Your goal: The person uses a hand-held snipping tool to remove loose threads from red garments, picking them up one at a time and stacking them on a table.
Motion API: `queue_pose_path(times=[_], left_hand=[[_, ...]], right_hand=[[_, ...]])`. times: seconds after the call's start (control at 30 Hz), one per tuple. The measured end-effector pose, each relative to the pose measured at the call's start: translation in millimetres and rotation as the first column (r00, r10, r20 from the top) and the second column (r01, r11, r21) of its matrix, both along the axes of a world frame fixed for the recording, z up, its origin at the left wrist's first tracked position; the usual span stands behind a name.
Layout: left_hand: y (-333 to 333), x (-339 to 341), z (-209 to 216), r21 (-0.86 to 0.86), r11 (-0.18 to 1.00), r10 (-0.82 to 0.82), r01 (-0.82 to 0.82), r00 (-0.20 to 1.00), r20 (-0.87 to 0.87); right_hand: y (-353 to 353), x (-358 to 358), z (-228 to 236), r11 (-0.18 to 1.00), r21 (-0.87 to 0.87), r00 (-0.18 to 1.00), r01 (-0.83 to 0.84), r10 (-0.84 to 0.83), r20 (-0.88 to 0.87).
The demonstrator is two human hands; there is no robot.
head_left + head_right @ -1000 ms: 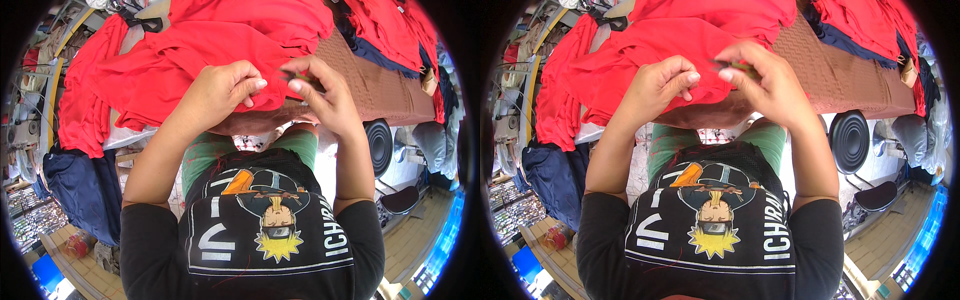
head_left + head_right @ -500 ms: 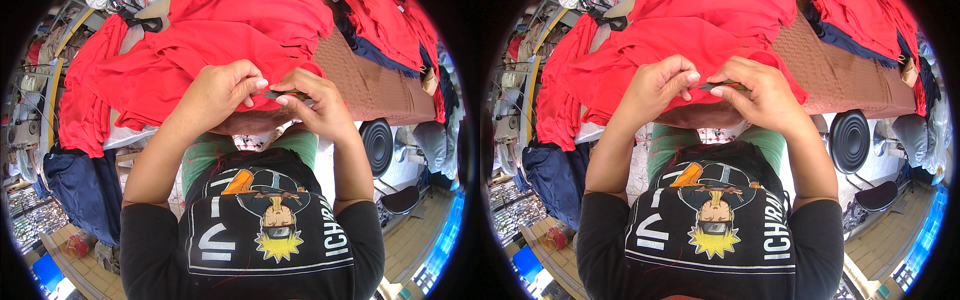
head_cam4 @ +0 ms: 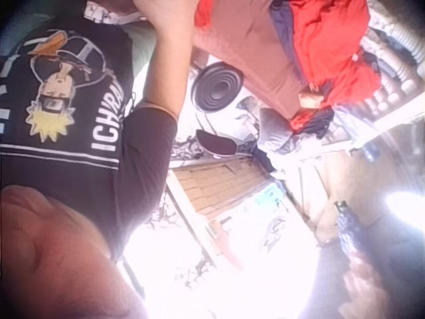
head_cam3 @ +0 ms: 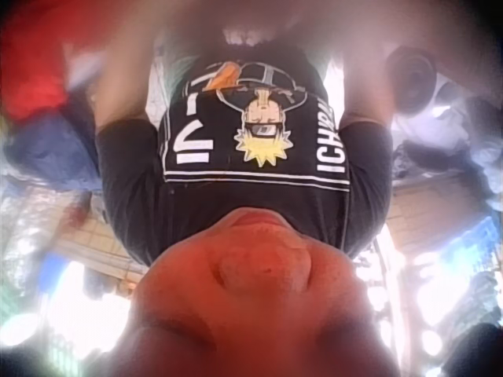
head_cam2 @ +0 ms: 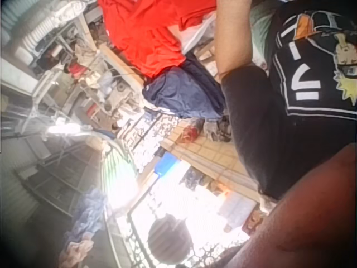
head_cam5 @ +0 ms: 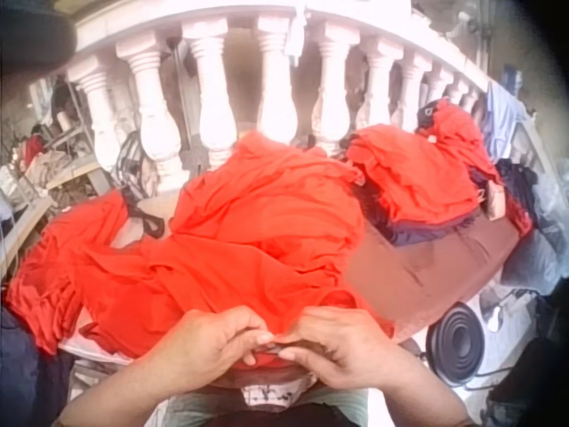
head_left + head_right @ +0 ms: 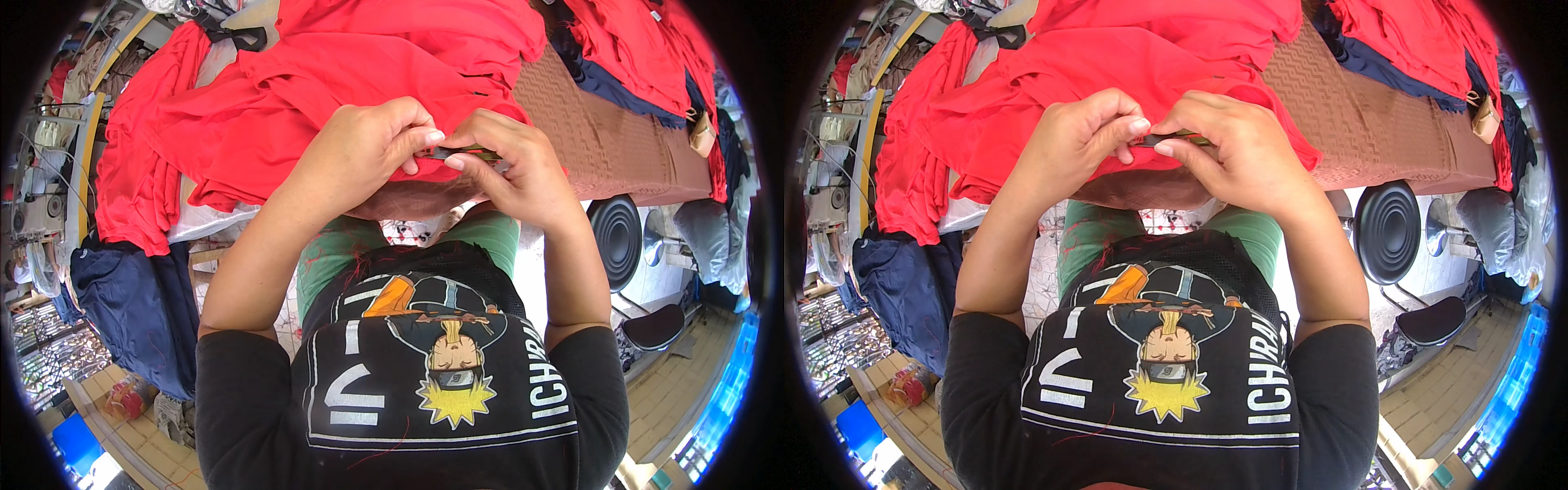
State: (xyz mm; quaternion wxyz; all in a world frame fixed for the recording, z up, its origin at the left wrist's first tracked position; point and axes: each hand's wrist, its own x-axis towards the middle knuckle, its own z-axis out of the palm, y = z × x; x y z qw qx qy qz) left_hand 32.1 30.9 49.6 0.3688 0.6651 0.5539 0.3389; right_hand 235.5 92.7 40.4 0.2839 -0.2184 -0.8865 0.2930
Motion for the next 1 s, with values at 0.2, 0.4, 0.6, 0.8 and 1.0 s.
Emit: queue_pose_path(times=[0.2,0.4,0.6,0.8,1.0], left_hand=[[-4.2,-3.5,8.8,0.132,0.990,-0.040,0.045,0.998,-0.039],[-41.8,-39.3,72.6,0.596,0.771,-0.090,0.226,0.964,-0.250],[-65.6,-42.4,72.4,0.594,0.804,0.081,0.014,0.988,-0.133],[-60.9,-37.7,8.8,0.358,0.934,0.112,-0.021,0.966,-0.235],[-60.5,-10.5,-85.1,0.508,0.856,0.226,0.099,0.812,-0.538]], right_hand=[[0.5,-0.8,8.8,0.996,0.082,0.998,-0.046,0.043,0.042],[10.9,28.3,25.9,0.991,-0.011,0.986,0.132,-0.133,-0.099],[15.3,32.9,20.7,0.992,-0.019,0.976,0.125,-0.127,-0.176],[10.2,35.4,12.6,0.977,-0.089,0.950,0.194,-0.210,-0.233],[5.9,35.5,4.9,0.943,-0.243,0.950,0.229,-0.271,-0.155]])
